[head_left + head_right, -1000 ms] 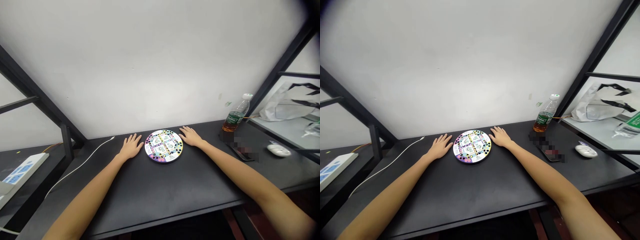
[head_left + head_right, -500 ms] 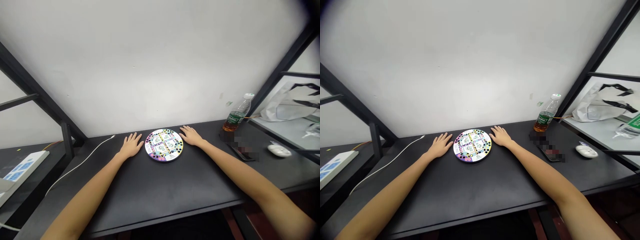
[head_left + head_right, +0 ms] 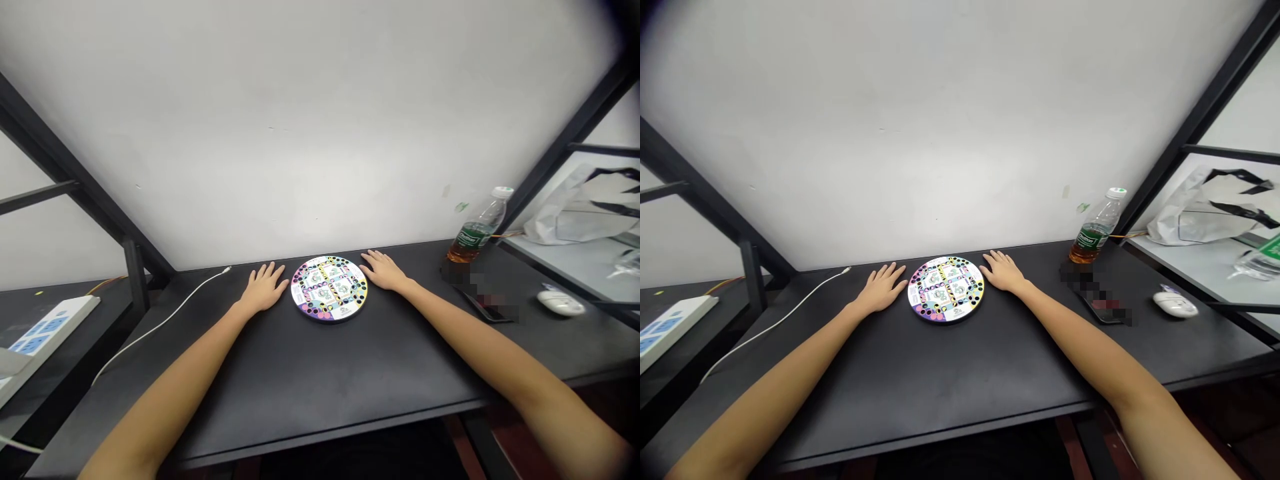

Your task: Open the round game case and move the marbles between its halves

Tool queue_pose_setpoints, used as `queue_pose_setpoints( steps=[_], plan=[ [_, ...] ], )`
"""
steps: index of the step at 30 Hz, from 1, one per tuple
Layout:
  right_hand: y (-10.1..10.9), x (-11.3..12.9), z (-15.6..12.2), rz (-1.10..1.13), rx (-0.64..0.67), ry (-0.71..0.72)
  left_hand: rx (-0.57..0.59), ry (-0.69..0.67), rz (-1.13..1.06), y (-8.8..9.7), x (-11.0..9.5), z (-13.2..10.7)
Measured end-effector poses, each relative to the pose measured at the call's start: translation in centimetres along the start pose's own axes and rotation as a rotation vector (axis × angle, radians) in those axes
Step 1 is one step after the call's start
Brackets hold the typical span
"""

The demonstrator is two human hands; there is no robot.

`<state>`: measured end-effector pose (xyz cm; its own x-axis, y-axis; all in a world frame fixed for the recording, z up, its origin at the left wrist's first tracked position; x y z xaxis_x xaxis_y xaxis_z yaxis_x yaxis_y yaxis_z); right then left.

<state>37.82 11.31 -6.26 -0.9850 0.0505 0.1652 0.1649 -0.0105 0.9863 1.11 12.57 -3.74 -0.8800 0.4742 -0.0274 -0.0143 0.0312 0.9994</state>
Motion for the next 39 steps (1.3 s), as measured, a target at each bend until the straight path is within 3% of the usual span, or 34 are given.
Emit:
queue_pose_setpoints(
  steps=[39],
  plan=[
    [0.05,0.01,0.01,-0.001,0.014,0.003,0.003,0.003,-0.013,0.14,-0.14,-0.08]
  ],
)
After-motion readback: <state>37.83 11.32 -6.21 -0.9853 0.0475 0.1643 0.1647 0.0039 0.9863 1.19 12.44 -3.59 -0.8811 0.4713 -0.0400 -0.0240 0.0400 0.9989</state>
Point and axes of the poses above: each hand's wrist, its own z-axis towards the middle knuckle, its own y-axis out of the back of the hand, x = y × z, the point moved 5 cm from there along z, towards the middle knuckle, and after that the axes turned 9 degrees about -y, right-handed, at the moved point
